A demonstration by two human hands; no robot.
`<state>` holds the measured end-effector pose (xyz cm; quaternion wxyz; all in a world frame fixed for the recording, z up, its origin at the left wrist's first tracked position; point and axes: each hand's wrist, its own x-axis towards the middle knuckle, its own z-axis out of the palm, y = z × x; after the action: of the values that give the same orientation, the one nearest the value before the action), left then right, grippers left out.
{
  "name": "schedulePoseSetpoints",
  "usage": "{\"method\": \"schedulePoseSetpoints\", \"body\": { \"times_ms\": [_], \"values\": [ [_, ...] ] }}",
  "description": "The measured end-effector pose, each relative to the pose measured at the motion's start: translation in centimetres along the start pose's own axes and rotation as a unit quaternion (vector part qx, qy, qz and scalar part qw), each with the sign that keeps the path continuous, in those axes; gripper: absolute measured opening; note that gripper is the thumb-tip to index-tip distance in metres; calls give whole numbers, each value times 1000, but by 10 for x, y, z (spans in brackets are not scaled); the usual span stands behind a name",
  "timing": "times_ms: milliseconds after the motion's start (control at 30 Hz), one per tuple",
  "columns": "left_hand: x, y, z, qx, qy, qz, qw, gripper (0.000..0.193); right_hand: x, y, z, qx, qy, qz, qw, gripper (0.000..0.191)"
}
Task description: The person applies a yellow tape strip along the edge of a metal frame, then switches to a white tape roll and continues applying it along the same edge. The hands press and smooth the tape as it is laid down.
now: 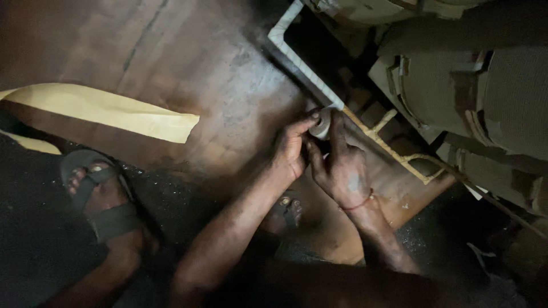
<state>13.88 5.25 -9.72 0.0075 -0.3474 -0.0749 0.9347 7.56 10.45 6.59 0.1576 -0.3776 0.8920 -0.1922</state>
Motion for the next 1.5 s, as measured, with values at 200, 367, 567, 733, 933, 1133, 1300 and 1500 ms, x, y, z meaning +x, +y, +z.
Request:
{"method": "schedulePoseSetpoints", "body": {
  "times_ms": [200, 367, 567, 733, 933, 1133, 1300, 1500],
  "values": [
    [41, 15, 35, -6, 10, 41, 999, 27, 7, 20, -32, 58, 110, 75, 989, 39],
    [73, 22, 62, 46, -55, 28, 997, 26, 31, 42, -31, 66, 148, -10, 987, 29],
    [85, 28, 64, -1, -197, 11, 980, 32, 57, 51, 0, 13, 154, 68, 986, 59],
    [86, 17, 72, -30, -234, 21, 972, 36, 53, 42, 6, 73, 243, -13, 967, 51],
    [-2, 19, 44, 29, -203, 80, 975, 43, -9, 8, -1, 23, 253, -53, 966, 31],
    [-36, -3, 40, 97, -61, 84, 990, 57, -12, 10, 13, -47, 125, -29, 991, 42],
    [-14, -14, 23, 17, -107, 68, 992, 53, -18, 21, -10, 90, 30, 44, 994, 50],
    [59, -19, 26, -47, -76, 54, 995, 39, 15, 51, -31, 103, 129, 33, 986, 27]
  ]
}}
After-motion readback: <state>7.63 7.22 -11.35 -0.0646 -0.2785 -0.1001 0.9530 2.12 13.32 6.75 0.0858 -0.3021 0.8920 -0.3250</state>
